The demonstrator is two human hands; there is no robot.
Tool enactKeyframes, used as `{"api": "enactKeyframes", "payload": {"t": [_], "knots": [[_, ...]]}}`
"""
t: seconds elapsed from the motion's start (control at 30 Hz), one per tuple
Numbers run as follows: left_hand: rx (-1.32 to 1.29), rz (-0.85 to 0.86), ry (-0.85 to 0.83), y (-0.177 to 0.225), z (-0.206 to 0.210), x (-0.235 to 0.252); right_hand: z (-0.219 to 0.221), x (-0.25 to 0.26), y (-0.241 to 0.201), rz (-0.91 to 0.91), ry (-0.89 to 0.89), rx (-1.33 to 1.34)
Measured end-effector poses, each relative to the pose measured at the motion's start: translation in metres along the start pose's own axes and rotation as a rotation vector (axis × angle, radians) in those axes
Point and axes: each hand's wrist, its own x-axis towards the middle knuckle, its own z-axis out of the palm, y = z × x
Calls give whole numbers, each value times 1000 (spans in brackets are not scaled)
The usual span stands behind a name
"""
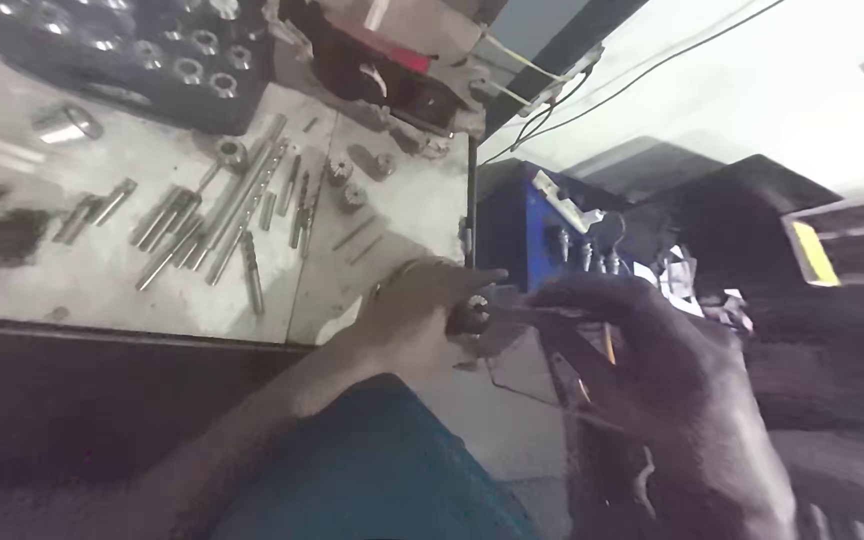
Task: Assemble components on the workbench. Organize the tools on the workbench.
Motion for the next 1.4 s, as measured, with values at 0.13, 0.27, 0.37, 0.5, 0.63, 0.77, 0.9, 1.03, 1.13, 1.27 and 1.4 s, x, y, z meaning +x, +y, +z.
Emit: {"api": "enactKeyframes", "payload": {"t": [0.13, 0.27, 0.37, 0.5, 0.63, 0.77, 0.9, 1.03, 1.13, 1.27, 1.4], "knots": [[3, 3, 105, -2, 7, 0, 4, 5, -2, 29, -50, -21], [12, 25, 175, -7, 14, -2, 12, 3, -3, 36, -30, 2], [13, 16, 180, -5, 14, -3, 18, -2, -3, 62, -1, 20], [-3, 8, 167, -4, 13, -2, 26, -5, 0, 78, 24, 31], [21, 2, 151, -3, 12, -1, 35, -6, 3, 111, 37, 82], [40, 7, 136, -3, 13, -1, 39, -10, 7, 104, 46, 122], [14, 3, 147, -1, 12, 0, 41, -11, 9, 106, 39, 116], [14, -57, 28, 2, 2, 3, 36, -10, 7, 137, -11, 242], [31, -82, -32, 1, 1, 6, 39, -14, 10, 122, 8, 281], [82, -65, 183, 1, 15, -2, 43, -15, 8, 120, 56, 242], [-13, 23, 195, -9, 11, -14, 45, -16, 8, 108, 78, 216]]}}
